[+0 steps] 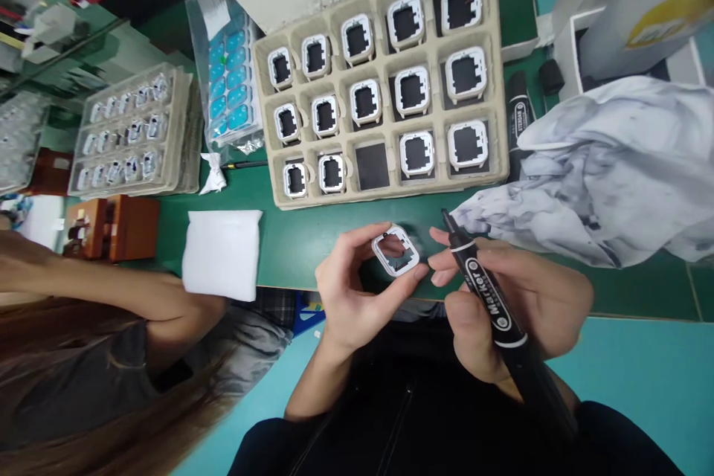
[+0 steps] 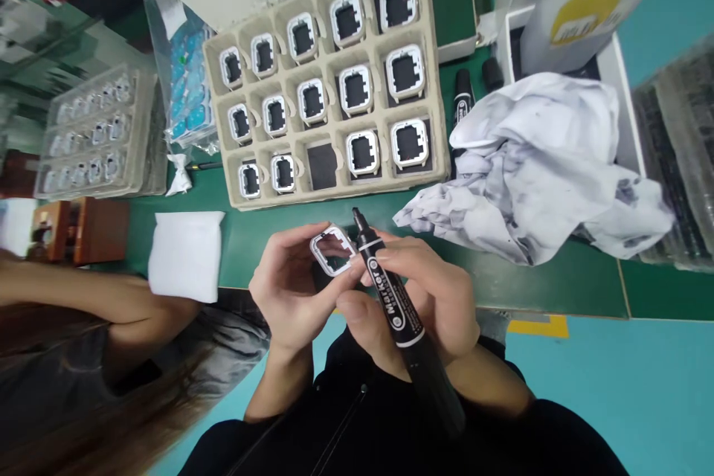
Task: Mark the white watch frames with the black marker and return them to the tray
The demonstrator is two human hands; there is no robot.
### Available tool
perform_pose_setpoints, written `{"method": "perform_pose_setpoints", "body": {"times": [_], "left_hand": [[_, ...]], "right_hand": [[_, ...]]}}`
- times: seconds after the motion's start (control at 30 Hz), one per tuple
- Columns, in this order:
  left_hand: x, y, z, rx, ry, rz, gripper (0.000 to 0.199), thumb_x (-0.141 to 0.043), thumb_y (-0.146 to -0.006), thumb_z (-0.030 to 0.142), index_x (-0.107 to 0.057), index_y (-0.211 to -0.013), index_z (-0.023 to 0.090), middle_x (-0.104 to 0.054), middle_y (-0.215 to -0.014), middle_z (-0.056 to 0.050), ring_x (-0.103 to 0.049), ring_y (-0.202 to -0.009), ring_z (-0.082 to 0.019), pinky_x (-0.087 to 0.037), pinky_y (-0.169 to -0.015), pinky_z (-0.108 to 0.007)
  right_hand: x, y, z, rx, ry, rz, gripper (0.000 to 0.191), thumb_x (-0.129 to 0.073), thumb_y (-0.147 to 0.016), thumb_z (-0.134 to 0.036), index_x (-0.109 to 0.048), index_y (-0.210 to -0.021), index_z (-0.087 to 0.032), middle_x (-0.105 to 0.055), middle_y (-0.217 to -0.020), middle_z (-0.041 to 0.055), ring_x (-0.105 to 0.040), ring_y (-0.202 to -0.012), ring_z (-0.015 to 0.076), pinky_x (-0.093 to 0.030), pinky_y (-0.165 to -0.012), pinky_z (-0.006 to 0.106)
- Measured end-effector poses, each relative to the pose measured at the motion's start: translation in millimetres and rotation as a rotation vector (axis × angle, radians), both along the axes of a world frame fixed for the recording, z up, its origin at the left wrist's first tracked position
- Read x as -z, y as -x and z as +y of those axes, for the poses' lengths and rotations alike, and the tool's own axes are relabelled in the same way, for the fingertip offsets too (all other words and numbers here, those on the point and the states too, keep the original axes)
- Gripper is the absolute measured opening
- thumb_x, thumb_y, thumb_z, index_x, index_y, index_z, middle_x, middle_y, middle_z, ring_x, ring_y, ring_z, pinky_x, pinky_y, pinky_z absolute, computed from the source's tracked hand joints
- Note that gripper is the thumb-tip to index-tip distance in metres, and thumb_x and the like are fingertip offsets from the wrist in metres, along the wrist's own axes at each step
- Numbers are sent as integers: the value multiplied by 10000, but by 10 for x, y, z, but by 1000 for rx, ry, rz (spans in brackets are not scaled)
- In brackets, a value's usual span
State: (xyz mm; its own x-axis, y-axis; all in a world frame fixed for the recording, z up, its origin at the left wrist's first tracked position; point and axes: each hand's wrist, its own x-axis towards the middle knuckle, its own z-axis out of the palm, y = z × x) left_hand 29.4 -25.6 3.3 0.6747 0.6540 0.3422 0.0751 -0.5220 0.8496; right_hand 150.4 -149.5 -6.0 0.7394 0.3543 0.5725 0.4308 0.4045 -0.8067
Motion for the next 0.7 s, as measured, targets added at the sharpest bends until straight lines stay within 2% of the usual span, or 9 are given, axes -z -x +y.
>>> {"method": "perform_pose_setpoints", "body": {"times": [0.07,0.13,0.2,0.27,0.33,0.4,0.5,0.6,0.7], "left_hand": [[-83,-18,149,13,-120,41,597,-1031,-958,350,-761,-1487,293,-798,-1235,-79,-836,-1000,-241,-774,-804,-385],[-203,-86,372,1,-322,85,588,-981,-996,332,-760,-1540,322,-715,-1333,-108,-798,-1104,-278,-769,-863,-459],[-319,-192,624,0,-530,147,603,-928,-1031,329,-734,-1602,331,-660,-1351,-122,-762,-1201,-326,-729,-1034,-575],[-399,-302,848,44,-647,254,621,-876,-1057,346,-698,-1651,326,-651,-1382,-144,-716,-1314,-396,-628,-1200,-688],[-436,-389,1005,89,-675,394,625,-823,-1077,352,-666,-1681,307,-647,-1447,-175,-655,-1413,-462,-542,-1273,-759],[-446,-448,1094,108,-664,482,630,-797,-1085,353,-644,-1693,283,-633,-1498,-199,-626,-1445,-489,-510,-1289,-786],[-442,-543,1149,134,-604,386,596,-878,-1029,392,-712,-1593,294,-646,-1490,-183,-611,-1443,-486,-514,-1303,-772],[-426,-717,1166,218,-514,239,487,-997,-928,391,-804,-1367,307,-690,-1385,-148,-626,-1405,-479,-523,-1300,-770],[-397,-931,1172,323,-519,243,445,-1047,-878,374,-809,-1243,285,-704,-1333,-143,-641,-1394,-493,-540,-1265,-778]], "right_hand": [[-11,-34,4,-2,4,-12,312,-871,-1080,-239,-807,-1386,-222,-843,-1024,65,-832,-780,248,-834,-991,548],[-11,-26,40,59,-58,-50,248,-867,-1075,-236,-815,-1310,-177,-823,-956,54,-799,-727,224,-838,-903,497],[-3,18,91,136,-83,-76,225,-855,-1056,-189,-814,-1274,-154,-812,-902,46,-793,-696,223,-832,-831,470],[3,62,121,193,-59,-71,273,-854,-1025,-144,-808,-1293,-167,-813,-901,46,-835,-745,255,-827,-791,466],[2,72,116,194,-48,-33,344,-841,-1004,-97,-786,-1329,-196,-806,-907,36,-859,-795,270,-830,-817,466],[-5,42,86,121,-57,-11,406,-832,-990,-60,-758,-1361,-208,-795,-915,29,-849,-784,260,-833,-875,479],[-15,-27,44,46,-64,-18,389,-841,-980,-71,-756,-1336,-204,-789,-929,56,-849,-829,295,-818,-856,509],[-26,-62,42,65,-55,-18,340,-845,-965,-83,-769,-1277,-193,-785,-950,87,-851,-896,318,-768,-792,490],[-27,-67,65,32,-48,-3,347,-857,-970,-131,-762,-1295,-207,-785,-951,77,-829,-868,305,-744,-792,501]]}}
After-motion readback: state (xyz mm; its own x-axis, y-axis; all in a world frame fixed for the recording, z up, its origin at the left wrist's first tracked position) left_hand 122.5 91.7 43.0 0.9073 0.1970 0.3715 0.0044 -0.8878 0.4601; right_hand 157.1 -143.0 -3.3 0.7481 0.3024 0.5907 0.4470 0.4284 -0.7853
